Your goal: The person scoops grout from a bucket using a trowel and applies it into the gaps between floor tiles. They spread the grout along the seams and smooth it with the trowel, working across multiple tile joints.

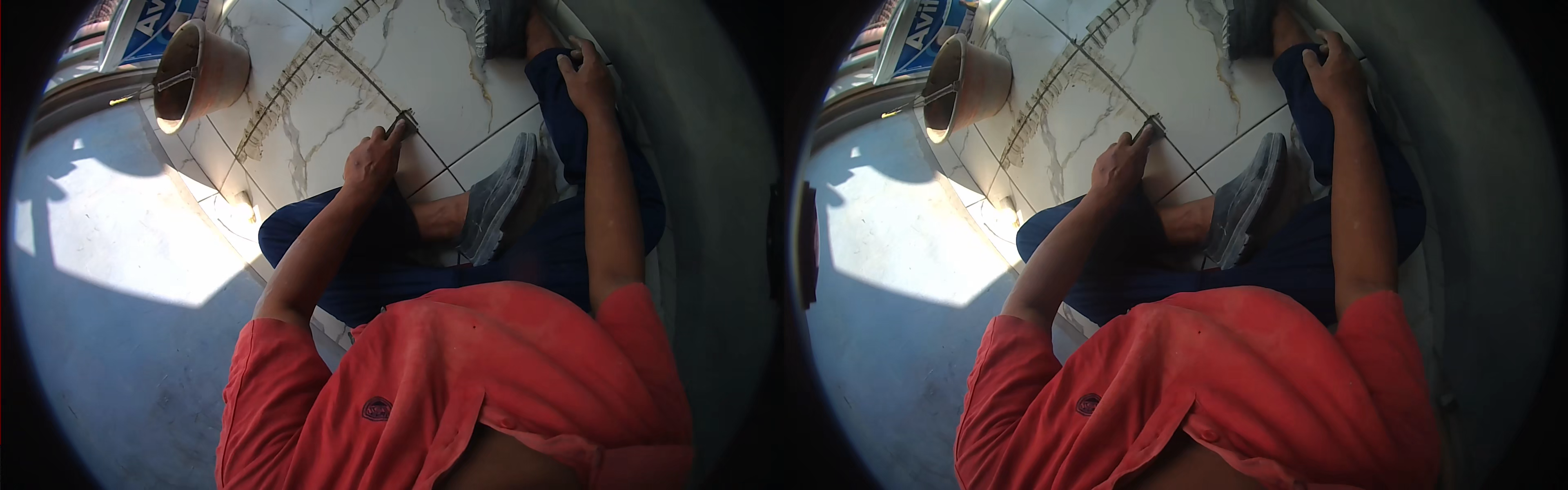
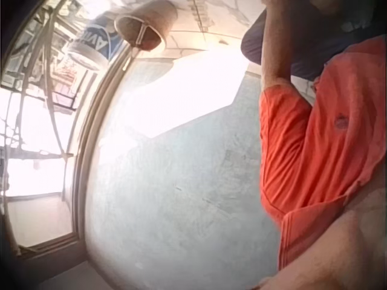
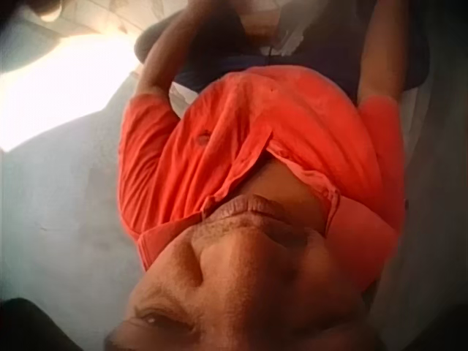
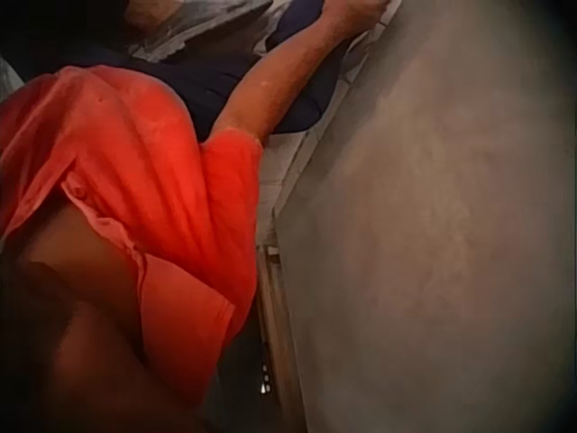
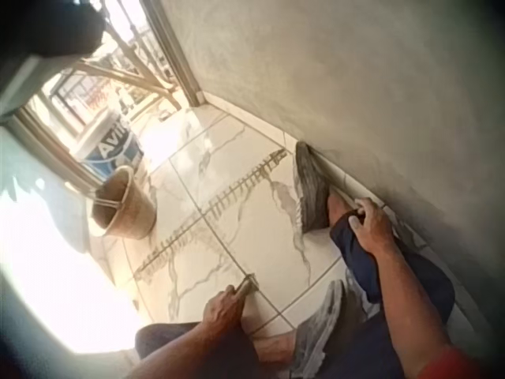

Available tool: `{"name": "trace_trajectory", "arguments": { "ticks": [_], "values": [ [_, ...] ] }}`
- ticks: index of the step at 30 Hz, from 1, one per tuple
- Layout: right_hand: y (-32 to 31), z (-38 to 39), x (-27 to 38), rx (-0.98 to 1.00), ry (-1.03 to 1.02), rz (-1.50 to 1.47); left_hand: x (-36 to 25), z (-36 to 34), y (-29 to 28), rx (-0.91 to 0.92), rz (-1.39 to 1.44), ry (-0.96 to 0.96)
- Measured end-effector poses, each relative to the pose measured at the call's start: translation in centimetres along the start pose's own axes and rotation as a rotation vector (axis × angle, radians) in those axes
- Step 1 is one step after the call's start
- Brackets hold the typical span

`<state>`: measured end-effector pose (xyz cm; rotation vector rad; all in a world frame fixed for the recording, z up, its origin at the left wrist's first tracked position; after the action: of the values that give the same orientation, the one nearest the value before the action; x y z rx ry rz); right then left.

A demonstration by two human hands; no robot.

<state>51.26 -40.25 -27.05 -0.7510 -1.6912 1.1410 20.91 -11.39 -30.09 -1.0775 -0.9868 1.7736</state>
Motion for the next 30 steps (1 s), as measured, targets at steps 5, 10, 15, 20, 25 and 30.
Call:
{"name": "trace_trajectory", "arguments": {
  "ticks": [5,10,15,20,25,30],
  "values": [
    [0.3,0.0,-0.3,-0.015,-0.011,-0.018,0.6,1.9,-1.5,0.095,-0.041,-0.042],
    [0.0,-0.1,-0.4,-0.008,0.011,-0.017,0.7,2.1,-4.9,0.095,-0.009,-0.088],
    [0.0,0.1,-0.1,-0.003,0.020,-0.023,-2.7,-1.9,-4.9,0.057,-0.019,-0.063],
    [0.3,0.0,0.2,-0.001,0.028,-0.025,-2.8,-3.1,-3.0,0.071,-0.037,-0.031],
    [0.2,-0.1,-0.5,0.005,0.041,-0.007,-2.0,-2.1,-2.4,0.110,-0.072,-0.044],
    [0.2,-0.2,-0.3,-0.006,0.023,-0.017,-1.1,-0.5,-2.0,0.056,-0.076,-0.038]
  ]
}}
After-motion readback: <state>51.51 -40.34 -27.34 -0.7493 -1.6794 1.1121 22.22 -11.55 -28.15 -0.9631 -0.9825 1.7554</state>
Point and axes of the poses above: each hand's wrist, its own z-axis away from the middle knuckle, its own y-axis out of the palm, x = y × z, the point moved 7 cm from there along -z, towards the middle knuckle, and after that the axes turned 9 degrees about z, right-handed, at the moved point
